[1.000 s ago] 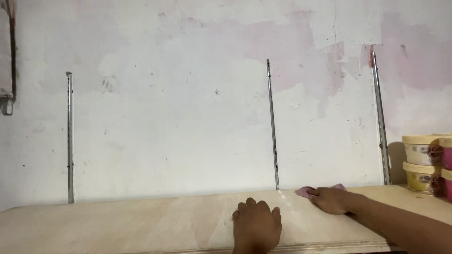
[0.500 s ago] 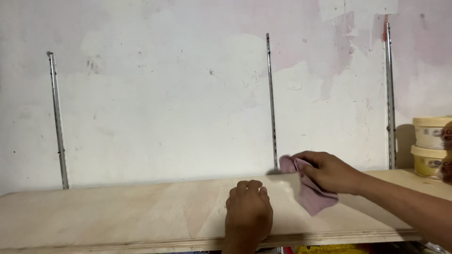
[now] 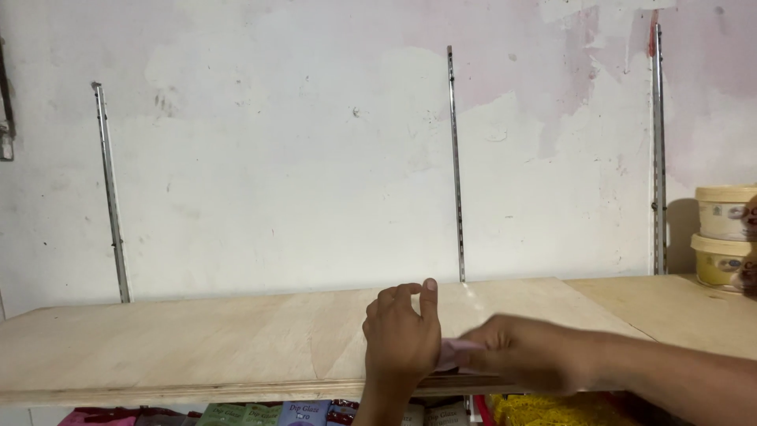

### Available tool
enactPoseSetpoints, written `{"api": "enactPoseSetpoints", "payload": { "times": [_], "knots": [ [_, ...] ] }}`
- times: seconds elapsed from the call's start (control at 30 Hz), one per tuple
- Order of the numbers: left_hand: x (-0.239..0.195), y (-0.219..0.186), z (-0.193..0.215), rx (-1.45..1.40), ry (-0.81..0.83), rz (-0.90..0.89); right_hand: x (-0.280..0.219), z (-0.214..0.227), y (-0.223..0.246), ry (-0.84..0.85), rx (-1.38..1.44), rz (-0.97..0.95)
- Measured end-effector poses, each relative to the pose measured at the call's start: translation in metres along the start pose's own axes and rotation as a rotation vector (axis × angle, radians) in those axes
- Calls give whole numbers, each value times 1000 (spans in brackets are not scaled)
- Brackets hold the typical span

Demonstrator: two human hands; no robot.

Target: Cleaning a grocery store shelf by moving ice cream tubs to a freezer, wiping the shelf surface with a cloth, and then returning the items to the shelf.

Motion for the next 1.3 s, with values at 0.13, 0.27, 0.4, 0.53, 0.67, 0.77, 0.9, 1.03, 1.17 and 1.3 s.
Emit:
{"api": "enactPoseSetpoints", "payload": {
  "times": [0.13,0.27,0.4,0.53,0.67,0.77,0.9,1.03,1.17,1.3],
  "knots": [
    [1,-4,9,-89,75,98,2,64,-26,-261,81,-345],
    [-2,-7,10,-74,101,166,-5,106,-102,-355,-337,-664],
    [-3,-5,7,-30,113,199,1,81,-213,63,-478,-731],
    [-1,-2,6,-49,103,177,23,29,-94,-43,-335,-499],
    [2,-3,9,-127,95,142,26,15,-1,9,-144,-303],
    [2,10,16,-315,40,47,32,34,12,-148,21,-483],
    [-3,23,75,-154,62,-182,21,98,-58,-621,-355,-768],
    [19,85,92,382,24,-246,7,106,-126,-765,-555,-852],
    [21,104,106,474,84,-65,42,68,-218,-274,-522,-906],
    [26,118,87,410,142,29,128,0,-108,-160,-370,-715]
  ]
}}
Point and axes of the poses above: each hand's wrist, its own x-axis towards the middle knuckle, its own z-axis out of the back of the hand, y = z × x, the point moved 2 cm from there along x, towards the middle knuckle, and after that the axes turned 4 degrees about z, right-handed, at the moved point
